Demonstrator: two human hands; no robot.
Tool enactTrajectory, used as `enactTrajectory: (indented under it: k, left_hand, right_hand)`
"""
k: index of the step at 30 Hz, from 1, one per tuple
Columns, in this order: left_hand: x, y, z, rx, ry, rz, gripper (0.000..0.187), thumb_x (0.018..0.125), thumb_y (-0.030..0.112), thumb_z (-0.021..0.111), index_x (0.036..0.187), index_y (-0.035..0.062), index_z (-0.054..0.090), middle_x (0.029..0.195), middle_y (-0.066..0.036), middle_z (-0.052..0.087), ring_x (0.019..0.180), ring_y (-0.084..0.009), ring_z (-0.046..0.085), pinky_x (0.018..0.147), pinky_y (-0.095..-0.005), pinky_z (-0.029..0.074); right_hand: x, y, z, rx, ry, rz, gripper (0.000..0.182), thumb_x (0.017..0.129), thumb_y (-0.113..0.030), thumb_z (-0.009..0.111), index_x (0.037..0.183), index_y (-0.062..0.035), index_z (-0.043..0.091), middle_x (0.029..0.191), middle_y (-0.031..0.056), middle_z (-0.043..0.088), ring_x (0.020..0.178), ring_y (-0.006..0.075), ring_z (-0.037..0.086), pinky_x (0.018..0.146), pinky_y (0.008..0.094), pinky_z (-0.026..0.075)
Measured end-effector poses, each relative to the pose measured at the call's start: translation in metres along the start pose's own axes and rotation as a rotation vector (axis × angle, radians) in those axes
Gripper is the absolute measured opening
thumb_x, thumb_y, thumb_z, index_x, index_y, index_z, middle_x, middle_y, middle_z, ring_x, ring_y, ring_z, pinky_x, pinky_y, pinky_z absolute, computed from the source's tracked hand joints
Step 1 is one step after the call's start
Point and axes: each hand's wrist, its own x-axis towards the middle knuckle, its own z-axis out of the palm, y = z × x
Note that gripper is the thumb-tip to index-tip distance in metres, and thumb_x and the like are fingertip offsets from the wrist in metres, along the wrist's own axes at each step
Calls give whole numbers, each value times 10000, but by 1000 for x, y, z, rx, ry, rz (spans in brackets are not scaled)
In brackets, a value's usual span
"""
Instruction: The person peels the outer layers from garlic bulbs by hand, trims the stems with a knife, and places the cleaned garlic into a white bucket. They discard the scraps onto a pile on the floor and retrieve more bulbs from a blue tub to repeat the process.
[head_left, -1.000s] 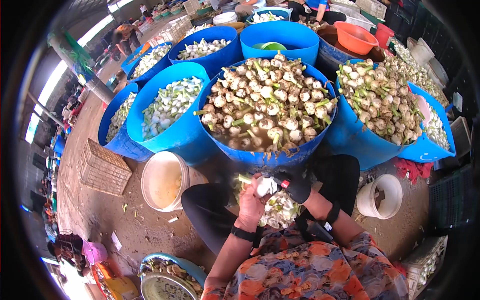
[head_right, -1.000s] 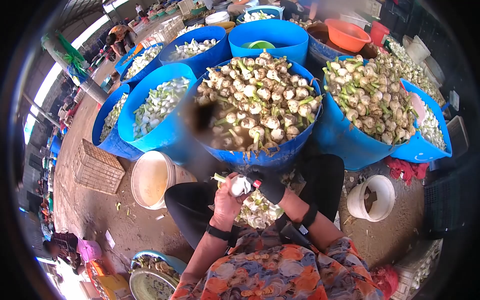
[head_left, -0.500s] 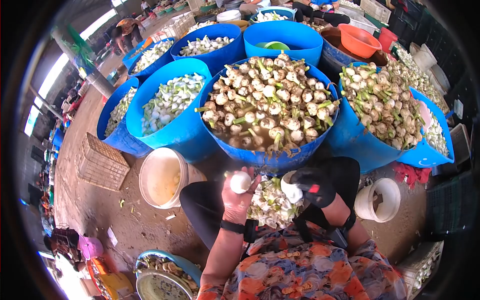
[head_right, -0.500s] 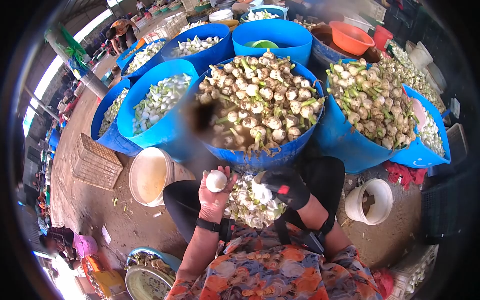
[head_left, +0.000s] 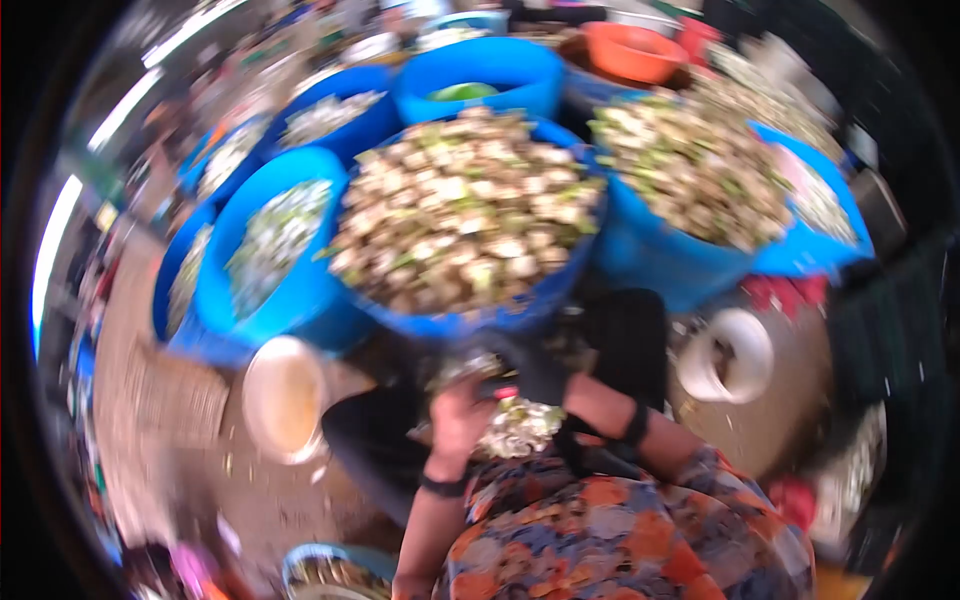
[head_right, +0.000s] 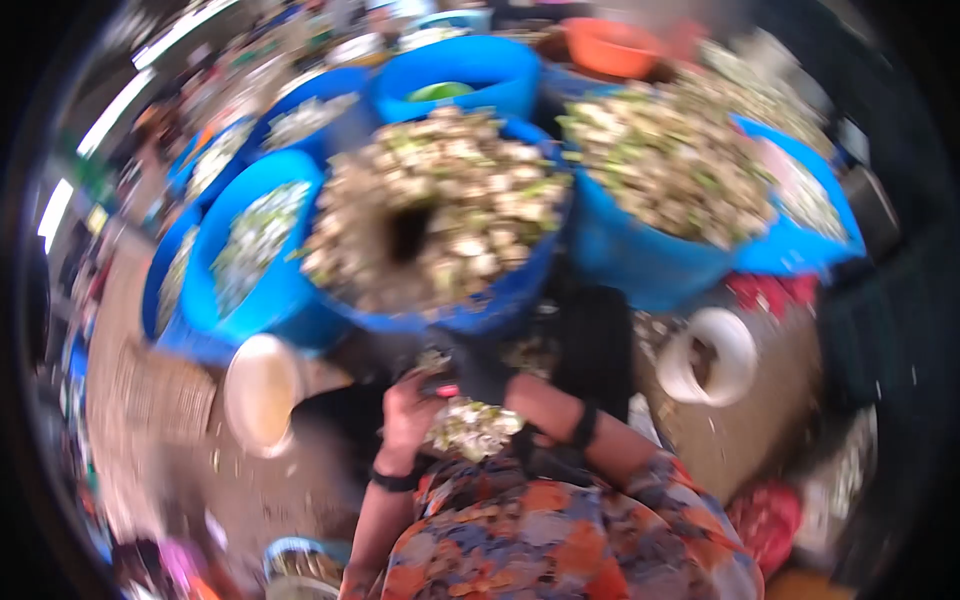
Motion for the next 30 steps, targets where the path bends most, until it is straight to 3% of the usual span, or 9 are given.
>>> enactTrajectory:
  k: [1, 2, 9, 14, 19, 20, 25, 26, 30]
  left_hand:
    - [-4, -8, 1, -184, -86, -154, 370, 618, -75, 589, 986, -38, 613, 898, -83, 647, 796, -109, 595, 726, -241, 476]
    - [-1, -3, 4, -111, -28, -46, 222, 585, 3, 638, 806, 10, 654, 801, -137, 637, 758, -302, 616, 679, -333, 503]
    - [-2, -10, 5, 87, -127, -171, 181, 623, 53, 646, 794, -4, 630, 708, -145, 607, 611, -282, 591, 593, -326, 457]
    - [10, 18, -5, -368, -224, -517, 150, 646, 57, 631, 761, -40, 622, 688, -101, 620, 583, -151, 564, 563, -271, 418]
    - [4, -14, -2, -1019, -172, -722, 292, 708, 236, 638, 880, 11, 565, 784, -153, 622, 677, -283, 626, 499, -408, 564]
    - [5, -17, -1, -1095, -151, -819, 299, 733, 266, 633, 895, 28, 554, 814, -165, 623, 714, -307, 629, 521, -432, 573]
    - [9, -28, 12, -1181, -225, -1015, 293, 766, 255, 612, 979, 65, 543, 819, -163, 619, 740, -334, 620, 514, -420, 565]
    - [12, -25, 15, -1171, -221, -1025, 293, 766, 255, 612, 979, 65, 543, 819, -163, 619, 740, -334, 620, 514, -420, 565]
    - [22, -23, 29, -1282, -341, -1049, 406, 762, 265, 616, 1093, 62, 498, 900, -193, 598, 832, -336, 619, 545, -420, 556]
  right_hand:
    - [0, -9, -2, -122, 14, 14, 475, 705, -214, 721, 1095, -10, 542, 1090, 174, 569, 1030, 299, 549, 887, 382, 429]
    - [-3, 2, 5, -106, 11, 19, 422, 689, -189, 696, 1055, -25, 565, 997, 175, 600, 946, 324, 583, 829, 387, 454]
    - [0, -11, 14, -4, 17, 348, 232, 605, -36, 610, 829, -55, 665, 837, 166, 640, 795, 302, 617, 700, 373, 484]
    - [1, 8, 9, 543, 401, 397, 56, 648, -25, 611, 696, -33, 636, 678, 84, 629, 636, 182, 603, 590, 306, 476]
    - [-44, 8, -101, 817, 775, 230, 228, 691, -4, 649, 915, -40, 627, 822, 54, 632, 762, 140, 588, 686, 268, 496]
    - [-63, 16, -130, 282, 874, 229, 253, 689, 5, 648, 939, -32, 626, 841, 56, 634, 785, 143, 587, 710, 274, 496]
    - [-218, 108, -246, -145, 1352, 679, 228, 755, -84, 617, 974, -21, 635, 888, 71, 653, 811, 167, 604, 740, 306, 473]
    - [-253, 118, -260, -544, 1260, 983, 284, 756, -198, 641, 995, -44, 635, 925, 122, 655, 835, 221, 623, 752, 333, 474]
    - [-346, 191, -280, -626, 1129, 1295, 342, 792, -334, 585, 1012, -76, 631, 966, 163, 639, 909, 299, 606, 781, 372, 467]
